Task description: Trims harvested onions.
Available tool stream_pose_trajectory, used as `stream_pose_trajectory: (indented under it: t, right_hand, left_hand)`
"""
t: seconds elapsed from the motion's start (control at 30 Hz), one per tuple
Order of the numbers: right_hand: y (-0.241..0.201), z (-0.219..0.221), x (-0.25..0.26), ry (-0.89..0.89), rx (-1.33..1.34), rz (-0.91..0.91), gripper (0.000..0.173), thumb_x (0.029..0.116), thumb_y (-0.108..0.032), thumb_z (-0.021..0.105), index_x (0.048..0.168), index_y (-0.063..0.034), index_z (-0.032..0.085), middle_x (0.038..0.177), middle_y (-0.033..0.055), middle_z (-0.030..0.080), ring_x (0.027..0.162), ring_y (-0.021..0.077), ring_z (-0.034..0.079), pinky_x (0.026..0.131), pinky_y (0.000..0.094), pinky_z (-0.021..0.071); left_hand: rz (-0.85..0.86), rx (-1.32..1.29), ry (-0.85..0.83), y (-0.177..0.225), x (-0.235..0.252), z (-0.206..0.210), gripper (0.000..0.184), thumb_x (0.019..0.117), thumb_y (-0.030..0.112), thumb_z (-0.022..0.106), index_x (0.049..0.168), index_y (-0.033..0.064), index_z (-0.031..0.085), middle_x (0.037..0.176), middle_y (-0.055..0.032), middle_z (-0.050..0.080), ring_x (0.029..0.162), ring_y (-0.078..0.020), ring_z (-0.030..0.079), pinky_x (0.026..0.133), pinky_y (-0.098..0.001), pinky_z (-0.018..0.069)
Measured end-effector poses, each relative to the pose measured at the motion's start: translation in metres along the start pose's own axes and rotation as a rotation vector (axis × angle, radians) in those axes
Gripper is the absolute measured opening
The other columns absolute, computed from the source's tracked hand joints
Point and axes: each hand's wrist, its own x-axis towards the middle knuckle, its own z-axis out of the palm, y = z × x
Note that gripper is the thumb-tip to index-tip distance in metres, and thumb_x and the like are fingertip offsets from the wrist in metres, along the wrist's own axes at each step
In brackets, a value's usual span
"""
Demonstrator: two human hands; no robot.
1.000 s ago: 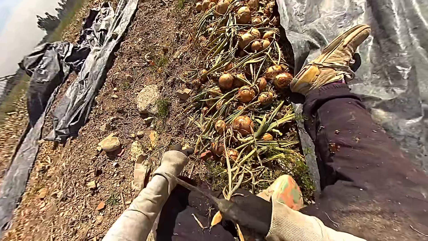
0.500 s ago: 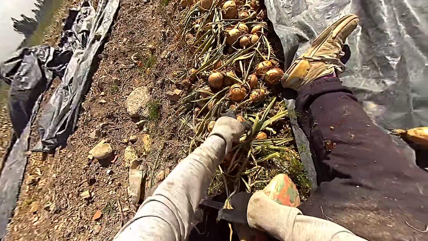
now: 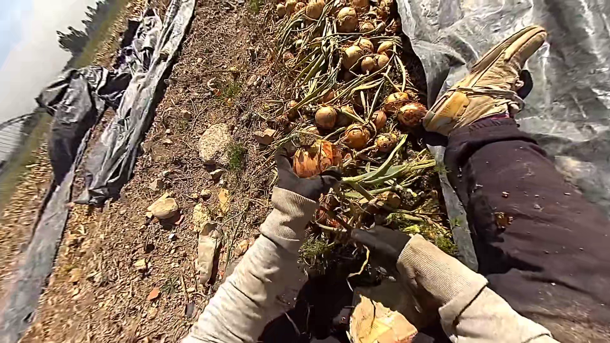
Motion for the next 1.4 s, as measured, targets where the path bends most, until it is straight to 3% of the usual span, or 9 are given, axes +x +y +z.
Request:
stream_pose_trajectory:
  t: [0.13, 0.37, 0.53, 0.67, 0.87, 1.07, 1.13, 1.23, 1.4]
  right_hand:
    - [0.0, -0.028, -0.04, -0.051, -0.058, -0.068, 0.056, 0.106, -0.055, 0.042, 0.093, -0.0045, 0.063, 0.067, 0.0032, 0.053, 0.054, 0.0132, 0.053, 0.052, 0.0323, 0.0486]
    - [0.04, -0.029, -0.176, 0.399, 0.207, -0.324, 0.021, 0.1, -0.023, 0.056, 0.095, -0.0041, 0.065, 0.067, -0.0066, 0.057, 0.056, 0.0003, 0.053, 0.052, 0.0205, 0.0472]
    - [0.007, -0.021, -0.119, 0.979, -0.198, -0.313, 0.082, 0.073, -0.072, 0.073, 0.118, -0.0039, 0.068, 0.089, 0.0133, 0.07, 0.082, 0.0289, 0.068, 0.071, 0.0566, 0.0545]
    - [-0.017, -0.012, -0.083, 0.883, -0.292, -0.19, 0.076, 0.0779, -0.074, 0.072, 0.114, -0.0069, 0.07, 0.091, 0.0169, 0.072, 0.087, 0.0364, 0.07, 0.076, 0.0638, 0.0538]
    - [-0.009, 0.015, -0.078, 0.775, -0.294, -0.276, 0.061, 0.0956, -0.064, 0.055, 0.097, -0.0063, 0.073, 0.08, 0.0144, 0.07, 0.079, 0.0331, 0.07, 0.071, 0.0593, 0.0546]
    - [0.034, 0.092, -0.102, 0.1, 0.2, -0.016, 0.056, 0.1057, -0.052, 0.043, 0.09, -0.0025, 0.064, 0.068, 0.0051, 0.058, 0.056, 0.0158, 0.057, 0.055, 0.0367, 0.0518]
    - [0.049, 0.1, -0.087, 0.08, 0.421, 0.094, 0.054, 0.1071, -0.053, 0.039, 0.1, -0.0055, 0.064, 0.071, 0.0033, 0.057, 0.057, 0.0144, 0.057, 0.054, 0.0357, 0.0526]
    - [0.029, 0.093, -0.057, 0.145, 0.628, 0.065, 0.04, 0.1102, -0.039, 0.04, 0.115, -0.005, 0.06, 0.08, 0.0025, 0.056, 0.062, 0.0108, 0.056, 0.058, 0.0305, 0.0523]
    - [0.024, 0.071, -0.004, 0.268, 0.586, 0.252, 0.037, 0.1087, -0.036, 0.046, 0.118, -0.0037, 0.059, 0.087, 0.0102, 0.055, 0.067, 0.0204, 0.053, 0.06, 0.041, 0.05]
  left_hand:
    - [0.072, -0.167, 0.075, -0.001, -0.013, 0.004, 0.12, 0.0479, 0.003, 0.093, 0.149, 0.0085, 0.028, 0.122, -0.0134, 0.061, 0.102, -0.0181, 0.068, 0.087, -0.0373, 0.0609]
    - [0.04, 0.172, -0.001, -0.019, -0.011, 0.006, 0.12, 0.05, 0.011, 0.099, 0.151, 0.0167, 0.035, 0.128, -0.0148, 0.063, 0.107, -0.0224, 0.068, 0.091, -0.0449, 0.0597]
    - [0.515, 0.439, -0.308, -0.032, -0.055, 0.005, 0.109, 0.0532, 0.023, 0.097, 0.149, 0.0092, 0.047, 0.15, -0.0162, 0.051, 0.132, -0.0277, 0.056, 0.106, -0.047, 0.0513]
    - [0.727, 0.476, -0.35, -0.042, -0.073, 0.012, 0.09, 0.0557, 0.023, 0.093, 0.136, 0.003, 0.059, 0.136, -0.0228, 0.06, 0.127, -0.0363, 0.059, 0.105, -0.0513, 0.05]
    - [0.206, 0.712, -0.58, -0.021, -0.079, 0.011, 0.079, 0.0747, 0.023, 0.087, 0.143, 0.0036, 0.053, 0.144, -0.0161, 0.056, 0.133, -0.0281, 0.054, 0.111, -0.0437, 0.044]
    - [-0.416, -0.073, 0.07, -0.05, -0.009, -0.012, 0.084, 0.0733, -0.001, 0.087, 0.145, 0.0014, 0.043, 0.12, -0.0221, 0.065, 0.104, -0.0293, 0.067, 0.09, -0.0467, 0.0585]
    - [-0.424, -0.292, 0.115, -0.045, -0.004, -0.03, 0.044, 0.0887, -0.005, 0.069, 0.129, -0.005, 0.051, 0.099, -0.0143, 0.067, 0.083, -0.017, 0.067, 0.074, -0.0339, 0.0587]
    - [-0.434, -0.345, 0.116, -0.056, -0.019, -0.048, 0.063, 0.0881, -0.007, 0.068, 0.143, 0.0061, 0.04, 0.1, -0.0144, 0.065, 0.074, -0.0172, 0.064, 0.061, -0.0326, 0.0551]
    - [-0.168, 0.396, -0.229, -0.066, -0.019, -0.051, 0.107, 0.0695, 0.012, 0.089, 0.16, 0.0237, 0.032, 0.149, -0.0188, 0.049, 0.123, -0.0329, 0.058, 0.095, -0.0548, 0.053]
